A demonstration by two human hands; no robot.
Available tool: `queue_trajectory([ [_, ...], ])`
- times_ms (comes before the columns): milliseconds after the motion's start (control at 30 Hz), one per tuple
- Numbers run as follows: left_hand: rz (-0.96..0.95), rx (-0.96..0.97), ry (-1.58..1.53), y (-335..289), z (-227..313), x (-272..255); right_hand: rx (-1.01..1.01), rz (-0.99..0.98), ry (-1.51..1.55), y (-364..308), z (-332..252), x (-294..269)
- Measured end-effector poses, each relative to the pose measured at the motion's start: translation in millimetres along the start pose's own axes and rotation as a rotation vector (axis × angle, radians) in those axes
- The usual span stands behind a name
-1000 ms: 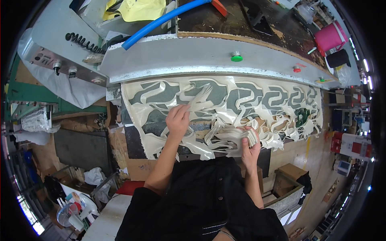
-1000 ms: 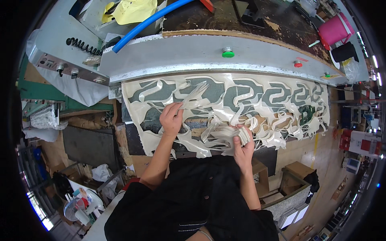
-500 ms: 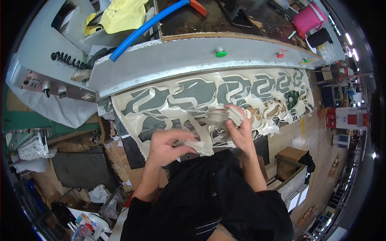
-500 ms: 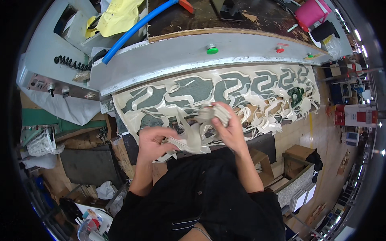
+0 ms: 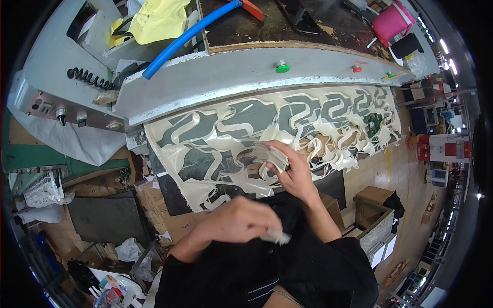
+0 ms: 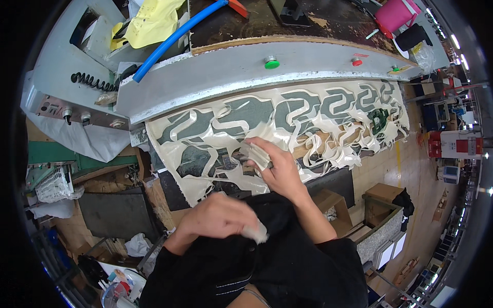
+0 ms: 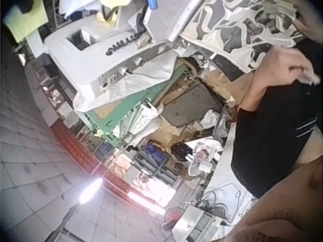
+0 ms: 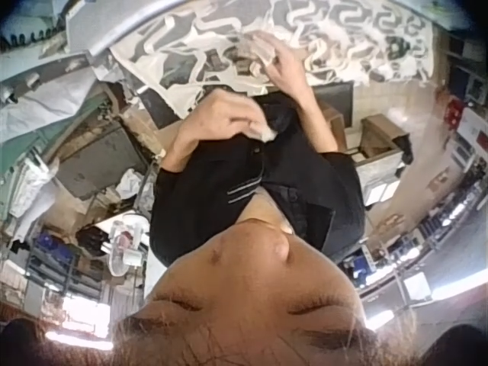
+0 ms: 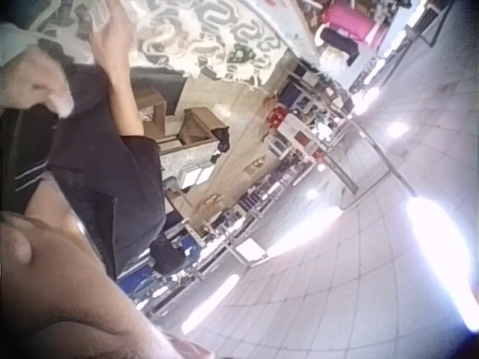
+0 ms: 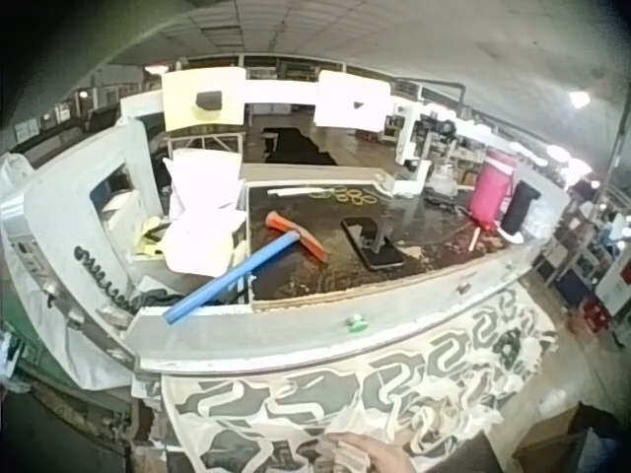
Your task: Using a hydraulic press and metal dies to cut shoe components from a sheet of material, then trimming the excess scrap with scissors.
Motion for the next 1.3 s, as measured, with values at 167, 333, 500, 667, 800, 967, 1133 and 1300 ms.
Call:
queue_trajectory([
  [167,0.44,0.001,0.124,9,-30,-35,-0.056,-0.13,0.215,-10,-24,4],
  [333,0.621,0.06,0.189,5,-25,-40,-0.07,-0.153,0.36,-14,-16,9],
  [500,0.778,0.045,0.307,5,-13,-44,-0.11,-0.265,0.392,-11,-15,6],
  [667,0.725,0.122,0.613,22,3,-38,-0.195,-0.31,0.184,-13,-9,-1],
  [800,0.14,0.059,0.94,83,26,-10,-0.093,-0.377,0.094,-3,19,-8],
  [967,0.015,-0.047,0.96,139,33,-9,-0.168,-0.405,0.177,32,20,-46],
  [1133,-0.043,-0.111,1.0,202,64,-11,-0.42,-0.256,0.1,71,8,-143],
  [1300,0.037,0.061,0.918,330,145,-17,-0.67,0.303,-0.428,176,5,-309],
])
Point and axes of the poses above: each hand's wrist, its own y-axis towards the middle knuckle, its own x-axis out of the palm, z = x × y, the point moved 10 cm from there along y, towards the middle knuckle, and after that the axes turned 2 degrees about z, right-handed, at the moved point
